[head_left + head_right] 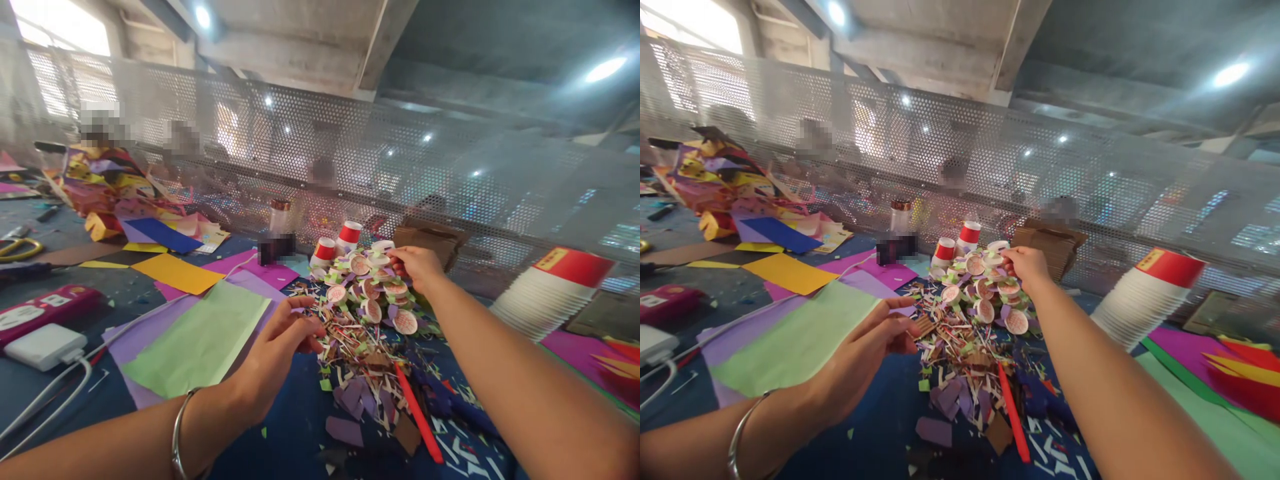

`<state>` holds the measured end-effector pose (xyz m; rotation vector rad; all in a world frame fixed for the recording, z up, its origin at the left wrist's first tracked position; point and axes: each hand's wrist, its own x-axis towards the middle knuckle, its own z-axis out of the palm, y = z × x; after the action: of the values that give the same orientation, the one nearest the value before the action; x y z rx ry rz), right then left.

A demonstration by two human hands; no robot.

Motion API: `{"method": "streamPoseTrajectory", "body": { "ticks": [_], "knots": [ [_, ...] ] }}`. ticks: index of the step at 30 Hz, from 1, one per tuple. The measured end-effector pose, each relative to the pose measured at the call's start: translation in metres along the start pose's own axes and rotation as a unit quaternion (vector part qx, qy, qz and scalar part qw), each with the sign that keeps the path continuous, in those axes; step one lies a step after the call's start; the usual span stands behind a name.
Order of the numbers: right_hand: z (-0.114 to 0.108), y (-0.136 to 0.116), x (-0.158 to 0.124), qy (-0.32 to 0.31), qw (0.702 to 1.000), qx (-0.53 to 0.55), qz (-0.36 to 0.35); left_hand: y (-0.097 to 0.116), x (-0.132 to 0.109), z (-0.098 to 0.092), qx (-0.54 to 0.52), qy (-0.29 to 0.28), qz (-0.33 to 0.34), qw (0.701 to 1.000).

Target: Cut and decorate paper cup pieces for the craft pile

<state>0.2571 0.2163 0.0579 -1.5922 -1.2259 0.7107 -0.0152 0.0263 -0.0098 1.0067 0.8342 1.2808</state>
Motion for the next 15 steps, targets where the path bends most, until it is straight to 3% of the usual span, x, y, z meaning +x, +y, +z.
{"method": "streamPoseTrajectory", "body": {
  "ticks": [10, 15],
  "knots": [
    [-0.014, -0.001, -0.023, 0.003, 0.999, -0.029, -0.044, 0.0, 0.0, 0.0, 0.042, -0.029, 0.035, 0.998],
    [-0.016, -0.006, -0.019, 0.01, 0.998, -0.037, -0.057, -0.001, 0.0, 0.002, 0.08, -0.076, 0.062, 0.992]
  ]
}}
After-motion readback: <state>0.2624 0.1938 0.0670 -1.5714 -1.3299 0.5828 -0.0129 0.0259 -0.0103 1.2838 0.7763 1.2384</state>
